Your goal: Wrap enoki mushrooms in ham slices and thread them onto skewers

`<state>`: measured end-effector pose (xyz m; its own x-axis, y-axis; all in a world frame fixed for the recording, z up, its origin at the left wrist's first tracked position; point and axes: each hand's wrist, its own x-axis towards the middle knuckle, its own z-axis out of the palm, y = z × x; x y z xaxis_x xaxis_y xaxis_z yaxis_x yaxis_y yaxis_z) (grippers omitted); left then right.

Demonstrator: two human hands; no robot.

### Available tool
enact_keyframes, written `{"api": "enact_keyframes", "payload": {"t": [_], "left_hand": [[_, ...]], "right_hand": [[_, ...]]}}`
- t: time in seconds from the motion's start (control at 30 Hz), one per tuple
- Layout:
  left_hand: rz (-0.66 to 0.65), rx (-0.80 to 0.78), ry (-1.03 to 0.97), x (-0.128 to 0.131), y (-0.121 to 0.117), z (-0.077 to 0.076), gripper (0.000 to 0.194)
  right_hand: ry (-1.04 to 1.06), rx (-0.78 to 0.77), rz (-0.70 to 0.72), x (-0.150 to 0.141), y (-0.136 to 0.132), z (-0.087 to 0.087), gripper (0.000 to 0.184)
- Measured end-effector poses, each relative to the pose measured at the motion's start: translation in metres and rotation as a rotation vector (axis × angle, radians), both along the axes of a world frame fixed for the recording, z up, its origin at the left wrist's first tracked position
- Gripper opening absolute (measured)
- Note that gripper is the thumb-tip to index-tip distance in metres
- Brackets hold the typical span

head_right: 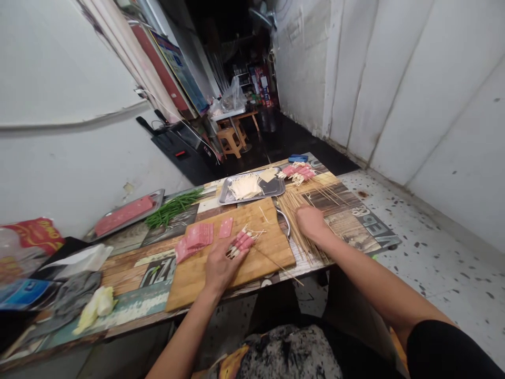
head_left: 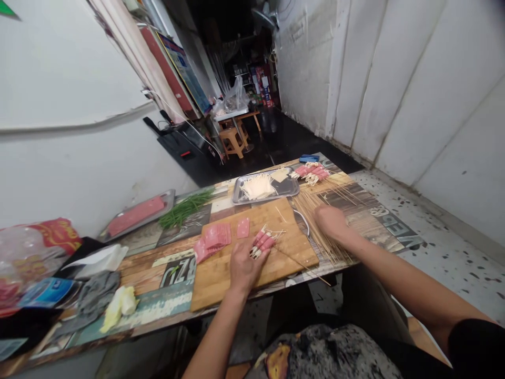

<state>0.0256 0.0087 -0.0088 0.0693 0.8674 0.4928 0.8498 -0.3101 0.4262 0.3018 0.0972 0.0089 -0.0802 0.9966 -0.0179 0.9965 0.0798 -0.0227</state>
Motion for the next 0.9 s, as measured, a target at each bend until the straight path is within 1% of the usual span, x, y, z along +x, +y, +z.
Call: {"api": "enact_keyframes", "payload": {"t": [0.07, 0.13, 0.2, 0.23, 0.27, 0.3, 0.37, 0.43, 0.47, 0.57, 0.67, 0.73, 0.9], "left_hand": [[-0.046, 0.006, -0.01, 0.0, 0.0, 0.001, 0.037], [-0.059, 0.011, -0.021, 0.0, 0.001, 0.001, 0.037], [-0.042, 0.004, -0.027, -0.001, 0.001, -0.001, 0.036], [-0.026, -0.002, -0.027, -0.001, 0.001, -0.002, 0.037], [-0.01, -0.007, -0.027, -0.001, 0.001, -0.003, 0.039], [0.001, -0.011, -0.026, -0.002, 0.001, -0.004, 0.042], [0.013, -0.018, -0.026, -0.003, 0.0, -0.006, 0.046], [0.02, -0.024, -0.03, -0.003, 0.0, -0.006, 0.047], [0.024, -0.026, -0.031, -0.003, 0.0, -0.006, 0.046], [0.026, 0.006, -0.033, -0.003, 0.0, -0.007, 0.044], [0.008, 0.077, -0.03, -0.002, 0.0, -0.008, 0.044], [0.009, 0.106, -0.024, -0.002, 0.001, -0.009, 0.045], [-0.017, 0.092, -0.028, -0.002, -0.001, -0.009, 0.041]], "right_hand": [[0.002, -0.005, -0.012, -0.001, 0.001, 0.004, 0.026], [0.024, 0.035, -0.018, -0.003, -0.005, 0.014, 0.026], [0.079, 0.11, 0.022, -0.007, -0.024, 0.024, 0.028], [0.122, 0.144, 0.078, -0.009, -0.038, 0.026, 0.028], [0.175, 0.153, 0.167, -0.012, -0.056, 0.027, 0.03], [0.221, 0.145, 0.272, -0.016, -0.075, 0.025, 0.029], [0.299, 0.159, 0.453, -0.022, -0.113, 0.015, 0.029], [0.317, 0.215, 0.594, -0.027, -0.143, 0.001, 0.033], [0.316, 0.253, 0.624, -0.029, -0.152, -0.006, 0.033], [0.314, 0.378, 0.654, -0.03, -0.163, -0.019, 0.031], [0.333, 0.459, 0.674, -0.028, -0.162, -0.022, 0.03], [0.344, 0.465, 0.687, -0.026, -0.164, -0.021, 0.03], [0.367, 0.416, 0.692, -0.021, -0.17, -0.022, 0.029]]}}
